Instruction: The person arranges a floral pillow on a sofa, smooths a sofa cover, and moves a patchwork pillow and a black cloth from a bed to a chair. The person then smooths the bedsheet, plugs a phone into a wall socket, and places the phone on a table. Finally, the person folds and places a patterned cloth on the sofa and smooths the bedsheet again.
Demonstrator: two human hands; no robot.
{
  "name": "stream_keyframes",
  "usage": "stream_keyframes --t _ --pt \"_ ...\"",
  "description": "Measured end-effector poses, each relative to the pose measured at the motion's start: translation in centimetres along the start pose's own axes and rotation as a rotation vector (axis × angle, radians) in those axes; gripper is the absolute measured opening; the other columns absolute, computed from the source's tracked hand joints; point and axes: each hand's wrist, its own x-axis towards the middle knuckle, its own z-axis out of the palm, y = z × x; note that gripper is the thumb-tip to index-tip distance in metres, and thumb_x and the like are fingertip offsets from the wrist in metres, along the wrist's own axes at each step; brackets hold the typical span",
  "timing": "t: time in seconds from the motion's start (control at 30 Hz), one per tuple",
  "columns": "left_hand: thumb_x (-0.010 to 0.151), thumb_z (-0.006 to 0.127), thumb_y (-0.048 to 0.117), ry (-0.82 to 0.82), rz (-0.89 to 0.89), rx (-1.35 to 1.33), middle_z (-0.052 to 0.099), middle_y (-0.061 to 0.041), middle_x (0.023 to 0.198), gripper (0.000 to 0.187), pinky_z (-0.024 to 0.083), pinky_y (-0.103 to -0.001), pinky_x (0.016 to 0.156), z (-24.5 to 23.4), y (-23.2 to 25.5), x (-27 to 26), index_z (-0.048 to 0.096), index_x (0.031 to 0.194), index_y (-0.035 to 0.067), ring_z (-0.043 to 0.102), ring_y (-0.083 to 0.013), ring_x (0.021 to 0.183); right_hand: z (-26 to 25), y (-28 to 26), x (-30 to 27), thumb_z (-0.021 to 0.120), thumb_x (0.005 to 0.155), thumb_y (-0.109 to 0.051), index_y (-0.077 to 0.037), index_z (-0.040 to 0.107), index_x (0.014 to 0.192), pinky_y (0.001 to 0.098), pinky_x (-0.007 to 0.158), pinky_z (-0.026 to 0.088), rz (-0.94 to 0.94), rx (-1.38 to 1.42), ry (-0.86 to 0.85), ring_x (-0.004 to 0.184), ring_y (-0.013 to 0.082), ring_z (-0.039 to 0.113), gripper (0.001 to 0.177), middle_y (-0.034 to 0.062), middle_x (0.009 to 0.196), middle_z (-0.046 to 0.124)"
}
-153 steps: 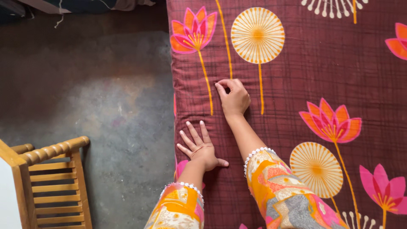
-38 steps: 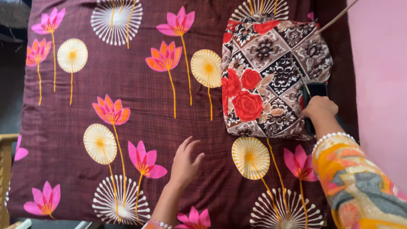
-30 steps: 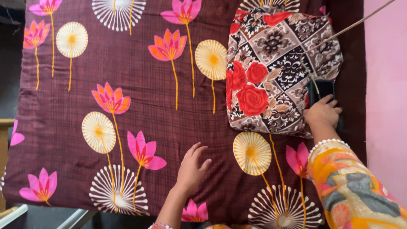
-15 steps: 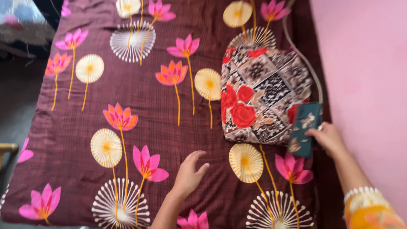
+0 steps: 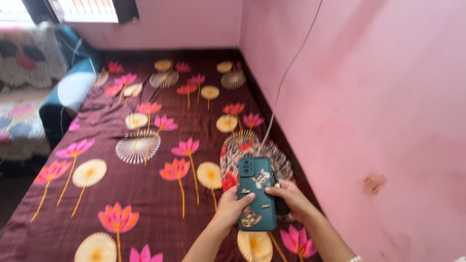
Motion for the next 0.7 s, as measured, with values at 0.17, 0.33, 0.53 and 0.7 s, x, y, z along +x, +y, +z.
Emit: stream_keyframes --t 0.17,0.33,0.53,0.7 --pt "0.085 0.076 0.01 0.171 0.109 0.343 0.074 -0.005 0.084 0.029 0.053 -0.03 0.061 0.0 9.0 -0.3 0.069 0.112 0.002 0.064 -0.0135 0.069 0.3 -6.0 -1.4 0.065 0.089 -0.022 -0.006 0.072 0.101 0.0342 0.052 0.054 -0.046 -0.344 0.173 0.063 0.0161 0.069 0.021 0.0113 0.082 0.076" --pt "0.08 0.076 0.021 0.264 0.363 0.782 0.077 -0.013 0.085 0.035 0.056 -0.041 0.067 2.9 20.7 -2.0 0.072 0.113 0.01 0.07 -0.0253 0.074 -0.6 -15.3 -3.5 0.067 0.079 -0.01 -0.006 0.07 0.09 0.037 0.055 0.051 -0.1 -1.173 0.344 0.064 0.0245 0.065 0.012 0.0123 0.075 0.069" --pt "0.088 0.068 0.039 0.353 0.74 1.46 0.075 -0.013 0.092 0.027 0.054 -0.049 0.081 8.6 32.9 -1.9 0.072 0.105 0.017 0.071 -0.035 0.09 -2.3 -29.1 -5.0 0.062 0.074 -0.001 -0.011 0.068 0.094 0.0446 0.083 0.053 -0.381 -1.985 0.39 0.102 0.0333 0.064 0.023 0.0116 0.103 0.068" --pt "0.094 0.065 0.037 0.382 1.015 1.768 0.074 -0.007 0.085 0.022 0.05 -0.045 0.077 12.4 38.9 -0.1 0.071 0.093 0.015 0.073 -0.0282 0.084 -4.2 -40.2 -4.8 0.059 0.079 0.007 -0.008 0.067 0.103 0.0394 0.084 0.054 -1.066 -2.167 0.46 0.103 0.0319 0.06 0.029 0.0171 0.115 0.062"
